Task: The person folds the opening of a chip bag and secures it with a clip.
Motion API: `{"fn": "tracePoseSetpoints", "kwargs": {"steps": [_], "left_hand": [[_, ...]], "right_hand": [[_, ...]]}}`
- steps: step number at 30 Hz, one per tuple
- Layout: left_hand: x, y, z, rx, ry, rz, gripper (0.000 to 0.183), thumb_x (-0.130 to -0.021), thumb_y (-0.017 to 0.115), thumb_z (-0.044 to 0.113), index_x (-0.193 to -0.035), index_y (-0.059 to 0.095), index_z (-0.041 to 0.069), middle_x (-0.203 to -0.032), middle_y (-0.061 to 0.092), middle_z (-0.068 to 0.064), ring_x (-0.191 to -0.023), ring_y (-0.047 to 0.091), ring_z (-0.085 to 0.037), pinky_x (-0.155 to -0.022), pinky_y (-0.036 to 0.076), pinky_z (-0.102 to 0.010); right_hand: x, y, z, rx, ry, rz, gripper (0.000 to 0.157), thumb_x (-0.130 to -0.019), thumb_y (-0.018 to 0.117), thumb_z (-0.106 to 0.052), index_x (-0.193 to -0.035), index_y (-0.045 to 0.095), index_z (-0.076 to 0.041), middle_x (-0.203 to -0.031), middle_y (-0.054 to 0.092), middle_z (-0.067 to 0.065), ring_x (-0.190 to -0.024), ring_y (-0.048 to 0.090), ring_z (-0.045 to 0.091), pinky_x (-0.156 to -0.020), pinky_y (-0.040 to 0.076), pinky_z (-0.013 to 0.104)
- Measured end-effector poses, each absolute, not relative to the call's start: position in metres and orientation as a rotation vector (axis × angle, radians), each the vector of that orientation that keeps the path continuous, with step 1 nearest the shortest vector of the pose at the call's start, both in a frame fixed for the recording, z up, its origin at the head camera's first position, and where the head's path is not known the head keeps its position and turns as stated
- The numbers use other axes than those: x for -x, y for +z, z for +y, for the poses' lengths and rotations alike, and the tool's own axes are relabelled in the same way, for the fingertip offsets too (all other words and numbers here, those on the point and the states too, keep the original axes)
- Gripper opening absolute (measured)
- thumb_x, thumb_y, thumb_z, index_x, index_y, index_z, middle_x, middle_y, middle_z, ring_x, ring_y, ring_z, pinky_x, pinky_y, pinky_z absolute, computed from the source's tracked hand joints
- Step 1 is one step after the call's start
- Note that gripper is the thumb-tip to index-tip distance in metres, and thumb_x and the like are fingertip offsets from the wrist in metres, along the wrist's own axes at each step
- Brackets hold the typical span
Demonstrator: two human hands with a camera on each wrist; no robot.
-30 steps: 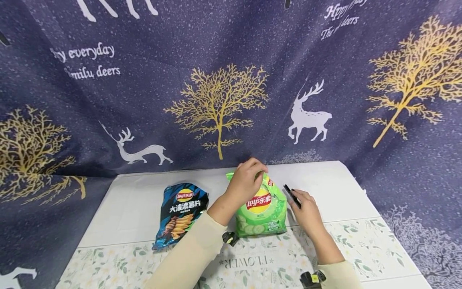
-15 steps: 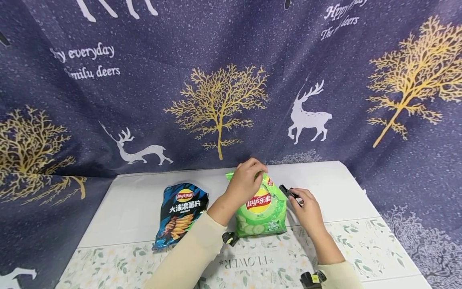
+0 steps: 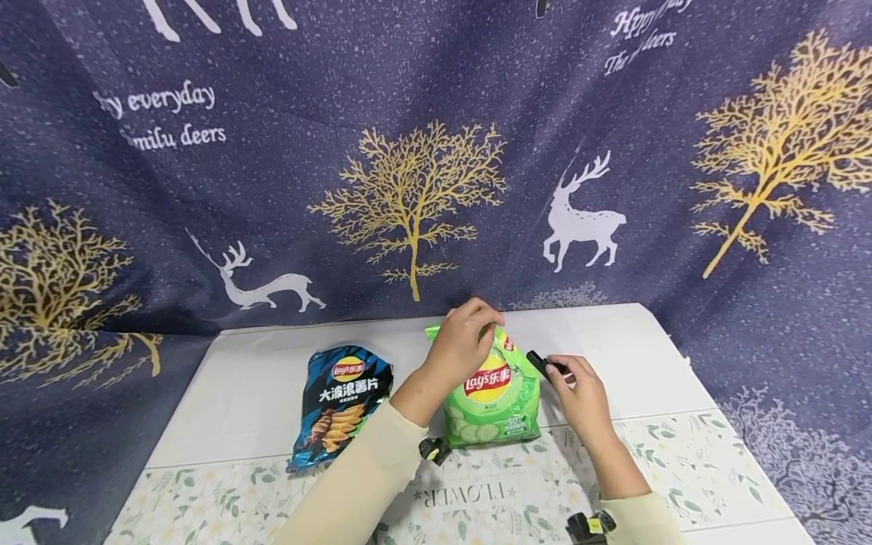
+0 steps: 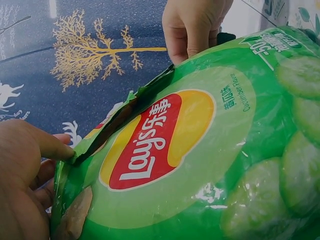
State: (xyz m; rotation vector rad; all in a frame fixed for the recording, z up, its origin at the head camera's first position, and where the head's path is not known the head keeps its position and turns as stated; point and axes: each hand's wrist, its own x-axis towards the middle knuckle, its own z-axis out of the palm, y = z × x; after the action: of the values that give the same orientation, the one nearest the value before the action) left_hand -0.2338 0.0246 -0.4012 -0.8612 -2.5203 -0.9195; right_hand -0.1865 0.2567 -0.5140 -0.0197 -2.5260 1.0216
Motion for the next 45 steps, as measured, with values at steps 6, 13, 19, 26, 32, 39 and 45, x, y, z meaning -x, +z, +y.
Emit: {"fn": "tracePoseSetpoints", "kwargs": {"steps": [6, 13, 19, 26, 32, 39, 45], "left_hand": [[0.2335, -0.4010, 0.0240, 0.864, -0.912, -2.519, 0.016, -0.101, 0.061, 0.011, -0.107, 0.073, 0.019, -0.109, 0.065, 0.002, -0.095, 0.065, -0.014, -0.091, 0.050, -0.036], [0.2330, -0.4007, 0.0233, 0.859, -0.902, -2.523, 0.016, -0.102, 0.060, 0.012, -0.107, 0.073, 0.019, -0.109, 0.065, 0.002, -0.095, 0.065, -0.013, -0.090, 0.050, -0.035], [0.2330, -0.4010, 0.0230, 0.858, -0.917, -2.528, 0.016, -0.102, 0.059, 0.012, -0.108, 0.073, 0.019, -0.109, 0.065, 0.002, -0.095, 0.064, -0.013, -0.090, 0.050, -0.035], [0.2338, -0.4018, 0.0230, 0.859, -0.916, -2.524, 0.017, -0.102, 0.059, 0.011, -0.107, 0.073, 0.020, -0.109, 0.064, 0.003, -0.095, 0.065, -0.013, -0.092, 0.050, -0.036], [0.2339, -0.4008, 0.0227, 0.863, -0.930, -2.515, 0.016, -0.101, 0.061, 0.011, -0.107, 0.073, 0.018, -0.109, 0.065, 0.002, -0.096, 0.065, -0.014, -0.092, 0.050, -0.036], [0.2329, -0.4010, 0.0221, 0.865, -0.928, -2.514, 0.016, -0.102, 0.060, 0.012, -0.107, 0.073, 0.019, -0.109, 0.065, 0.003, -0.095, 0.065, -0.013, -0.092, 0.050, -0.036], [0.2335, -0.4010, 0.0223, 0.862, -0.927, -2.515, 0.017, -0.102, 0.060, 0.011, -0.108, 0.073, 0.019, -0.109, 0.065, 0.002, -0.095, 0.065, -0.013, -0.091, 0.050, -0.035]], "right_hand": [[0.1865, -0.5140, 0.2585, -0.044, 1.052, -2.480, 0.034, -0.099, 0.066, -0.016, -0.133, 0.065, -0.012, -0.116, 0.069, 0.008, -0.091, 0.065, 0.017, -0.079, 0.054, 0.019], [0.1865, -0.5125, 0.2583, -0.123, 1.097, -2.500, 0.047, -0.096, 0.070, -0.014, -0.142, 0.058, -0.010, -0.119, 0.068, 0.012, -0.102, 0.070, 0.028, -0.090, 0.058, 0.033], [0.1866, -0.5107, 0.2570, -0.068, 1.148, -2.538, 0.051, -0.095, 0.071, -0.016, -0.143, 0.055, -0.006, -0.118, 0.065, 0.012, -0.104, 0.068, 0.028, -0.094, 0.056, 0.031], [0.1847, -0.5083, 0.2560, -0.025, 1.189, -2.518, 0.040, -0.093, 0.074, -0.019, -0.130, 0.064, -0.006, -0.115, 0.064, 0.008, -0.103, 0.067, 0.024, -0.089, 0.049, 0.008], [0.1851, -0.5088, 0.2568, -0.045, 1.246, -2.462, 0.036, -0.095, 0.072, -0.022, -0.128, 0.066, -0.011, -0.112, 0.063, 0.005, -0.096, 0.061, 0.004, -0.087, 0.046, 0.006], [0.1851, -0.5075, 0.2572, -0.035, 1.290, -2.459, 0.037, -0.096, 0.071, -0.025, -0.130, 0.065, -0.011, -0.112, 0.066, 0.006, -0.092, 0.058, -0.003, -0.086, 0.047, 0.008], [0.1852, -0.5063, 0.2574, 0.040, 1.345, -2.487, 0.038, -0.095, 0.072, -0.030, -0.126, 0.067, -0.008, -0.114, 0.067, 0.008, -0.093, 0.058, -0.003, -0.086, 0.045, 0.008]]}}
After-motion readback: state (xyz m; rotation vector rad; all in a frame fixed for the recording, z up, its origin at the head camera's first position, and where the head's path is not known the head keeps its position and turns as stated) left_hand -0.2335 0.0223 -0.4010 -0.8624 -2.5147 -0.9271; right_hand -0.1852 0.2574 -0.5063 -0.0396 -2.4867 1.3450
